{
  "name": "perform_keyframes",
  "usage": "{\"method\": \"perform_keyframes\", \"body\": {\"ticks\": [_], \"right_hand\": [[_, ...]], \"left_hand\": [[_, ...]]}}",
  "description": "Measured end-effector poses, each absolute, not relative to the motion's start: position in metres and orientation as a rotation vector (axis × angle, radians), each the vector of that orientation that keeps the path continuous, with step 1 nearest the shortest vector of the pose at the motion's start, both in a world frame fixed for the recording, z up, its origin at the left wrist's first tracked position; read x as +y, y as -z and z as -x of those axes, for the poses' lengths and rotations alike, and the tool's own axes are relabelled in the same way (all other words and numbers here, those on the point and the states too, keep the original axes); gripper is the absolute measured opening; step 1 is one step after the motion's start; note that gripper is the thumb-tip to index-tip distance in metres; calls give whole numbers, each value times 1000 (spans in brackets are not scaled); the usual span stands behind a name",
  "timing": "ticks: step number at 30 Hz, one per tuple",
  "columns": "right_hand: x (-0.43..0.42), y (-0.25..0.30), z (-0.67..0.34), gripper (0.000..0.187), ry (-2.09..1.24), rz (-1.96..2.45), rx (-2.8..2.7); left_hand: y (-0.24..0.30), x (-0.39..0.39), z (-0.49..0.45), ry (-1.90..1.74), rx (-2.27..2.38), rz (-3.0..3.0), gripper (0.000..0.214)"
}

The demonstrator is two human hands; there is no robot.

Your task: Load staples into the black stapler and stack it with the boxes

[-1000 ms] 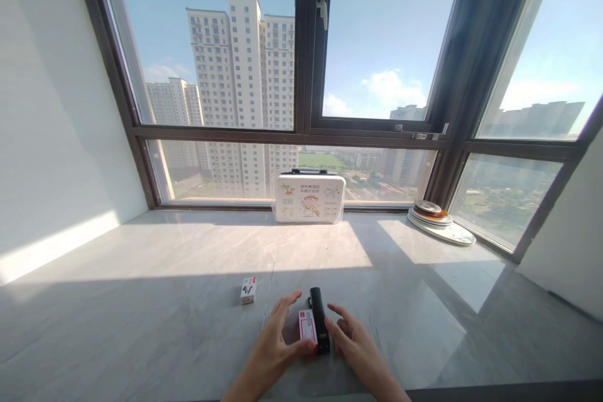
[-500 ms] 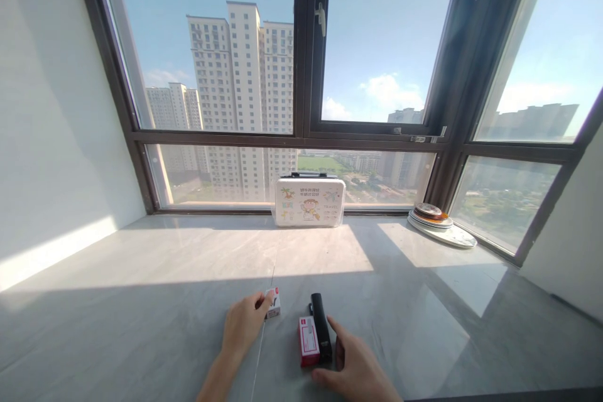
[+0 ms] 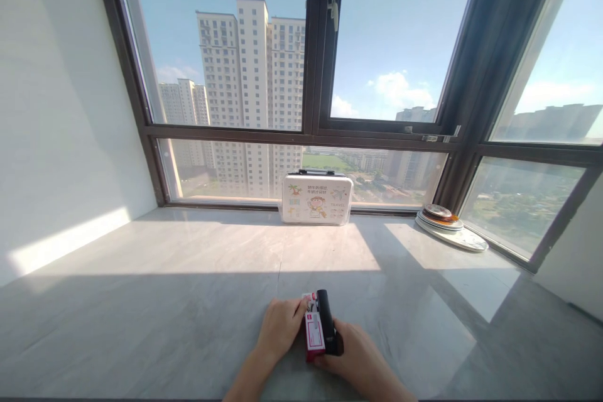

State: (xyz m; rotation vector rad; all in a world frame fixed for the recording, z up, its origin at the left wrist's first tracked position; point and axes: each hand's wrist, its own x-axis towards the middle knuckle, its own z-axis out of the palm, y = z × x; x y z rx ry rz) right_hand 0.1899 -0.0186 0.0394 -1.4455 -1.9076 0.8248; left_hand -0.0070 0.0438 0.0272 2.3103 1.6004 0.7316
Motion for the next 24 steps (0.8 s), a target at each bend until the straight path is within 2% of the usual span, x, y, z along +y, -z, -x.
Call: {"method": "perform_keyframes", "body": {"ticks": [5,11,16,24], "right_hand": [[-16,-43,-218,34,-879,1475,-1867],[-20,-48,-282,33,-903,1587,-1694],[-30,-50,-340,43,-910,1578,-1562],[-17,-28,-400,61,-1066,1584,-1723]], "left_hand": [[-23,48,-18,-691,1591,-2336,68],[-18,57,-96,-658,1515,-2365,74],[-18,62,-163,-617,1396,-2412,73],[-13,64,-216,-584,1409,-2362,46]]}}
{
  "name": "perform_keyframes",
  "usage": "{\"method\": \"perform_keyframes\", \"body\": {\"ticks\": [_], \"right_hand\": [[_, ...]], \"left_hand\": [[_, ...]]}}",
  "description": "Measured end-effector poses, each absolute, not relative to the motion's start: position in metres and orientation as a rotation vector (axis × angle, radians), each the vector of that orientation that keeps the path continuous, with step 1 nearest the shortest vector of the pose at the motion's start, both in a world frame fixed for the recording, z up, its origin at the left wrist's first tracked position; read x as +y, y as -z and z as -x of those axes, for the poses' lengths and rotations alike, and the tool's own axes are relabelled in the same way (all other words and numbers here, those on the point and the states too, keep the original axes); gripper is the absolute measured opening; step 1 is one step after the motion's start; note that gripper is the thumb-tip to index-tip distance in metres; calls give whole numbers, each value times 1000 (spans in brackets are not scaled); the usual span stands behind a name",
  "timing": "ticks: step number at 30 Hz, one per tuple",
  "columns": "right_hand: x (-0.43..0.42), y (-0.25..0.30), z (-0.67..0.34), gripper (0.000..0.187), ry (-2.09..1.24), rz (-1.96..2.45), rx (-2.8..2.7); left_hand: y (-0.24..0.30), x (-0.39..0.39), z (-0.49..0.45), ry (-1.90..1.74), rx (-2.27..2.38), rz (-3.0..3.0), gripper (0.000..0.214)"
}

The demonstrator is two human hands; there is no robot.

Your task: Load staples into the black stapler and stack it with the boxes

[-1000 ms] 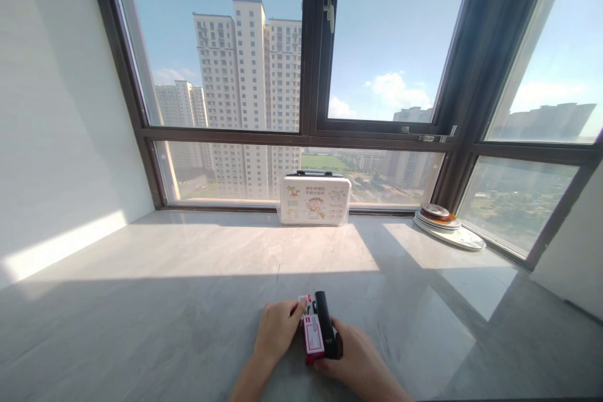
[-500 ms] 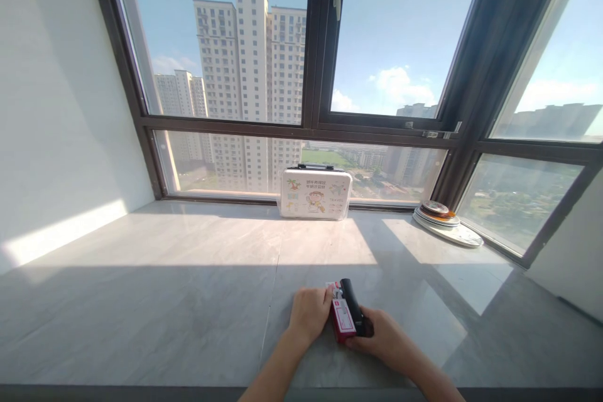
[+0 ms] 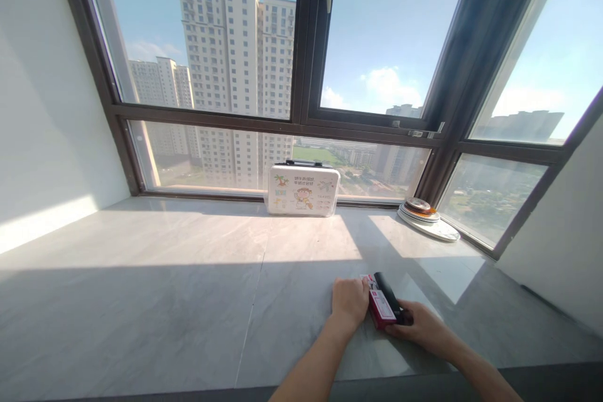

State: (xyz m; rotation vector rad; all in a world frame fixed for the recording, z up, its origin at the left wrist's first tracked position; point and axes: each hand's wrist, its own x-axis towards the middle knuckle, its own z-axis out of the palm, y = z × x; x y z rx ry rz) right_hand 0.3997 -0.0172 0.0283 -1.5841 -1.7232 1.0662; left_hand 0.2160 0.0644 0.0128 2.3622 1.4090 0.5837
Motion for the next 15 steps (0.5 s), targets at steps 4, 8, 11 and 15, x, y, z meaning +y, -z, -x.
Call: {"method": "perform_keyframes", "body": {"ticks": [4,8,11,15], "right_hand": [[-19,-14,-424,85,-955,1760,-1704],[-46,-3,-446,63,-729,1951,-1724],[-71,0,-437,38,-487,2072,-1855],[-87,0,-381,38,-307,2080,-1984]], "left_hand": [[-9,72,-205,-581,1472,-2328,42],[-9,102,-157,-594,1566,-2299,37],[-10,127,-108,-619,1628,-2274,33],[-7,142,-56,-685,1659,-2269,30]]}}
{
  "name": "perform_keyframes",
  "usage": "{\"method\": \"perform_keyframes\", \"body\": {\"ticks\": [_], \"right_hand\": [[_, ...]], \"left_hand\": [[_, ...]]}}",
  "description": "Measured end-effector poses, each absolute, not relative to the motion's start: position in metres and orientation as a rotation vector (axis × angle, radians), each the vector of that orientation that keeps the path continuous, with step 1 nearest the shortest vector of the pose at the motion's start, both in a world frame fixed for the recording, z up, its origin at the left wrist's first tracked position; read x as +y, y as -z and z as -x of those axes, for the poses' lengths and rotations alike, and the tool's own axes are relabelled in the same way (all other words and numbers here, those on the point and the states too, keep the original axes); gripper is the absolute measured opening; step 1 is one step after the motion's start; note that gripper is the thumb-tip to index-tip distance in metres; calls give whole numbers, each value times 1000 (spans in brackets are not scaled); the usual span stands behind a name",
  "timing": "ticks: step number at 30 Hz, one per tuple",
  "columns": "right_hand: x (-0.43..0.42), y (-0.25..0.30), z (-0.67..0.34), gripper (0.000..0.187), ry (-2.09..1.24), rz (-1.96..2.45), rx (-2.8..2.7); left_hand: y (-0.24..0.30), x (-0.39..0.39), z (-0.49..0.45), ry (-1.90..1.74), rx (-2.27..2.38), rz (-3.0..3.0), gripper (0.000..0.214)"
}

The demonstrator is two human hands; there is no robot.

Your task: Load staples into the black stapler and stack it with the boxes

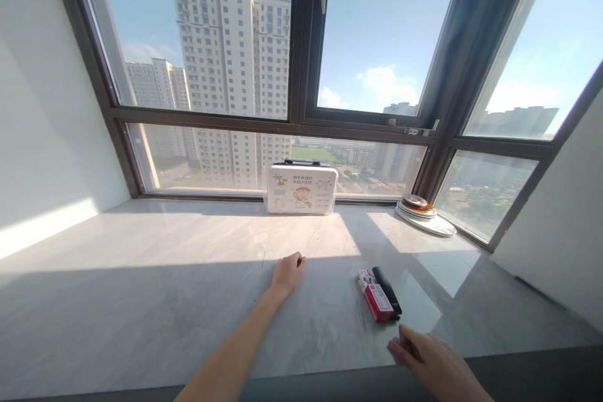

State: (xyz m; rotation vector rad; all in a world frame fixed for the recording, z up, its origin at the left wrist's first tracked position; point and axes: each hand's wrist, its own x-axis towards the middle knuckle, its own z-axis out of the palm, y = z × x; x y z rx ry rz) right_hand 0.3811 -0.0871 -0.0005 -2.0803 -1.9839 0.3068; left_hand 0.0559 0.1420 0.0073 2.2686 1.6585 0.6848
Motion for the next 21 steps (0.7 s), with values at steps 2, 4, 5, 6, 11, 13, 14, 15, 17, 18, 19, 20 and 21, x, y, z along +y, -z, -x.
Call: {"method": "perform_keyframes", "body": {"ticks": [2,4,5,6,11,13,14,15,17,18,19,20,21], "right_hand": [[-83,0,-344,36,-231,2035,-2062],[-73,-1,-306,36,-173,1985,-2136],[-66,-1,-289,35,-132,1964,-2144],[-57,-1,-272,35,-92,1946,-2142],[-3,-2,-214,34,41,2018,-1900],[18,-3,-203,32,43,2013,-1865],[27,-3,-200,30,41,2004,-1861],[35,-4,-197,28,42,1995,-1856],[46,-4,-193,23,55,1970,-1843],[50,-4,-192,20,65,1953,-1839],[52,-4,-191,18,75,1935,-1837],[54,-4,-190,17,83,1918,-1836],[56,-4,-189,16,86,1903,-1835]], "left_hand": [[-5,140,-39,-728,1658,-2278,28],[-3,133,-26,-777,1660,-2290,24],[-2,130,-22,-802,1663,-2296,21],[-1,125,-17,-827,1667,-2302,17],[5,104,-8,-903,1702,-2312,25],[7,96,-9,-902,1699,-2326,33],[8,92,-10,-897,1691,-2336,37],[9,88,-11,-891,1679,-2347,40],[8,79,-13,-882,1653,-2362,44],[6,75,-15,-881,1640,-2363,44],[3,70,-16,-882,1627,-2359,44],[-1,64,-18,-884,1613,-2351,42],[-5,57,-22,-887,1598,-2339,37]]}}
